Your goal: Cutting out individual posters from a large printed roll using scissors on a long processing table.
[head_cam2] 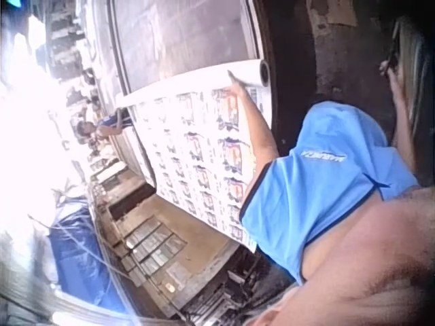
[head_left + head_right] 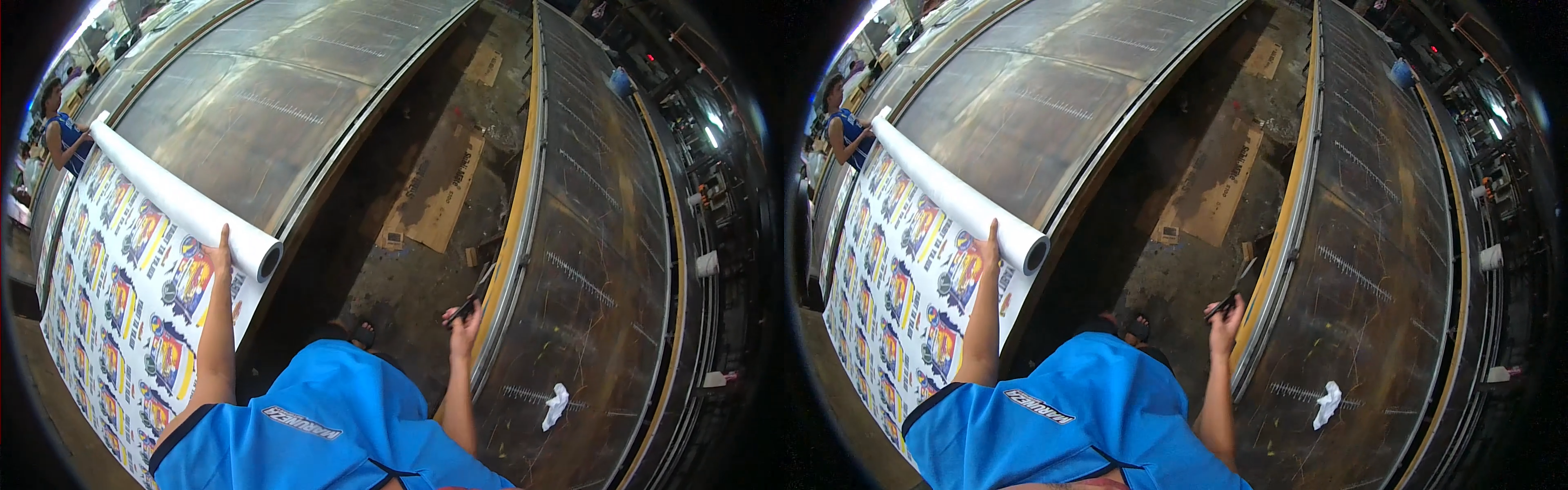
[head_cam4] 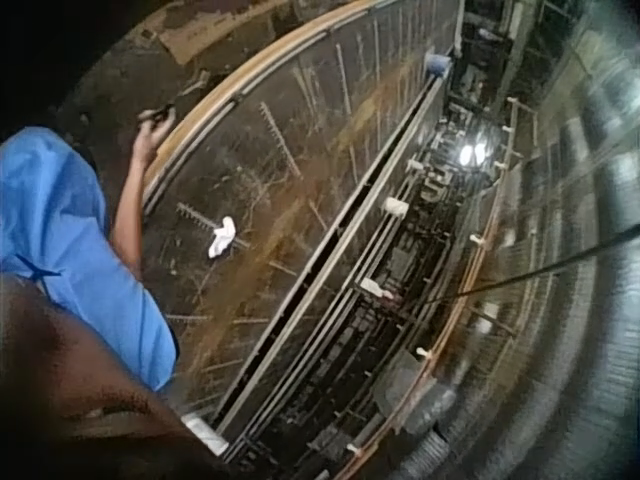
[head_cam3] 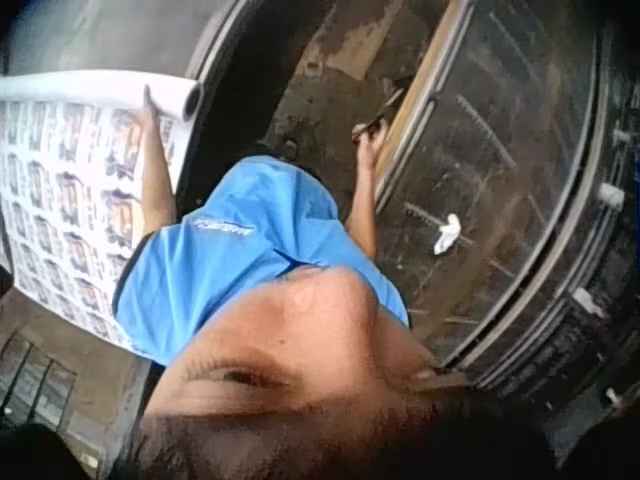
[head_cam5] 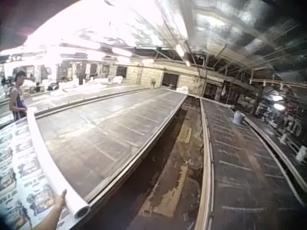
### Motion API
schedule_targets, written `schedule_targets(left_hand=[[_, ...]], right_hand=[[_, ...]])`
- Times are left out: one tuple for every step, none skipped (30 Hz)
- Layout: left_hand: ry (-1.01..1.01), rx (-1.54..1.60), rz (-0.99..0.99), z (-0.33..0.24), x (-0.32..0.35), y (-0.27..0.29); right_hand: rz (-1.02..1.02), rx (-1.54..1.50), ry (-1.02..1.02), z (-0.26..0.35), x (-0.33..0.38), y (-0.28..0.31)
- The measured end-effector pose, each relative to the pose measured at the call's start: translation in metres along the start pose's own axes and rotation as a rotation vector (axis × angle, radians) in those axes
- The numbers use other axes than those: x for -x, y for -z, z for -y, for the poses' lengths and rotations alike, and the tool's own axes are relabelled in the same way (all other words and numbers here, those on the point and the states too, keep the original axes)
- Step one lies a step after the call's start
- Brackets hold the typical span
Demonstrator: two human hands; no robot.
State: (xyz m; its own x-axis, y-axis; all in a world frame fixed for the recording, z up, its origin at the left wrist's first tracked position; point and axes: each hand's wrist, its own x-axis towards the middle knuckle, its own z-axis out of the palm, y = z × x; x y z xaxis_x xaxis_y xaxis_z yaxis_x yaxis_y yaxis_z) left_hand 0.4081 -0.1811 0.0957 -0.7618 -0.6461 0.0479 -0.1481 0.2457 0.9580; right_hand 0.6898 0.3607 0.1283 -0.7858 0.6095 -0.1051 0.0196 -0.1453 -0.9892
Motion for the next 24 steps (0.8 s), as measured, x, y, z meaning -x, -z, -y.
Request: schedule_targets(left_hand=[[0.193,-0.152,-0.107,0.017,-0.034,0.000],[0.198,-0.151,-0.083,0.009,-0.030,-0.030],[0.183,-0.011,0.050,-0.009,-0.027,-0.057],[0.161,0.140,0.181,-0.027,-0.027,-0.090],[0.190,0.049,0.039,-0.026,-0.040,-0.111],[0.207,0.033,-0.020,-0.026,-0.053,-0.127],[0.153,0.055,-0.003,-0.033,-0.060,-0.156],[0.095,0.077,0.004,-0.036,-0.070,-0.178],[0.091,0.012,-0.036,-0.038,-0.079,-0.199],[0.097,0.028,-0.071,-0.033,-0.096,-0.217],[0.102,0.079,-0.018,-0.041,-0.100,-0.242],[0.109,0.131,0.036,-0.054,-0.102,-0.266],[0.127,0.110,0.008,-0.060,-0.108,-0.294],[0.138,0.072,-0.071,-0.063,-0.123,-0.301],[0.297,0.018,-0.061,-0.084,-0.117,-0.336],[0.298,0.025,-0.072,-0.091,-0.128,-0.358],[0.195,0.099,-0.065,-0.087,-0.145,-0.365],[0.091,0.176,-0.049,-0.083,-0.161,-0.376],[0.223,0.075,-0.120,-0.085,-0.173,-0.415],[0.235,0.095,-0.083,-0.100,-0.175,-0.467],[0.290,0.052,-0.081,-0.115,-0.176,-0.492],[0.342,0.005,-0.091,-0.127,-0.180,-0.507],[0.220,0.038,-0.141,-0.132,-0.187,-0.526],[0.215,0.029,-0.139,-0.137,-0.196,-0.546]], right_hand=[[0.033,0.030,0.054,0.012,-0.043,0.001],[0.001,0.035,0.109,0.033,-0.078,0.017],[-0.081,0.021,0.117,0.053,-0.110,0.025],[-0.086,0.037,0.161,0.062,-0.145,0.045],[-0.136,0.055,0.199,0.074,-0.178,0.048],[-0.184,0.071,0.238,0.085,-0.212,0.049],[-0.235,0.118,0.261,0.090,-0.242,0.062],[-0.278,0.158,0.284,0.091,-0.273,0.073],[-0.319,0.155,0.328,0.090,-0.305,0.080],[-0.327,0.288,0.444,0.080,-0.340,0.096],[-0.378,0.402,0.426,0.077,-0.368,0.109],[-0.432,0.519,0.406,0.075,-0.392,0.124],[-0.467,0.625,0.483,0.071,-0.417,0.149],[-0.518,0.718,0.422,0.067,-0.443,0.140],[-0.626,0.770,0.389,0.062,-0.461,0.162],[-0.712,0.804,0.350,0.056,-0.480,0.175],[-0.768,0.855,0.232,0.051,-0.500,0.168],[-0.830,0.909,0.119,0.050,-0.522,0.164],[-0.909,0.959,0.091,0.045,-0.533,0.192],[-1.009,1.021,0.053,0.044,-0.541,0.224],[-1.078,1.093,-0.044,0.039,-0.557,0.221],[-1.132,1.161,-0.145,0.032,-0.569,0.210],[-1.111,1.190,-0.133,0.030,-0.578,0.206],[-1.101,1.219,-0.124,0.028,-0.580,0.206]])
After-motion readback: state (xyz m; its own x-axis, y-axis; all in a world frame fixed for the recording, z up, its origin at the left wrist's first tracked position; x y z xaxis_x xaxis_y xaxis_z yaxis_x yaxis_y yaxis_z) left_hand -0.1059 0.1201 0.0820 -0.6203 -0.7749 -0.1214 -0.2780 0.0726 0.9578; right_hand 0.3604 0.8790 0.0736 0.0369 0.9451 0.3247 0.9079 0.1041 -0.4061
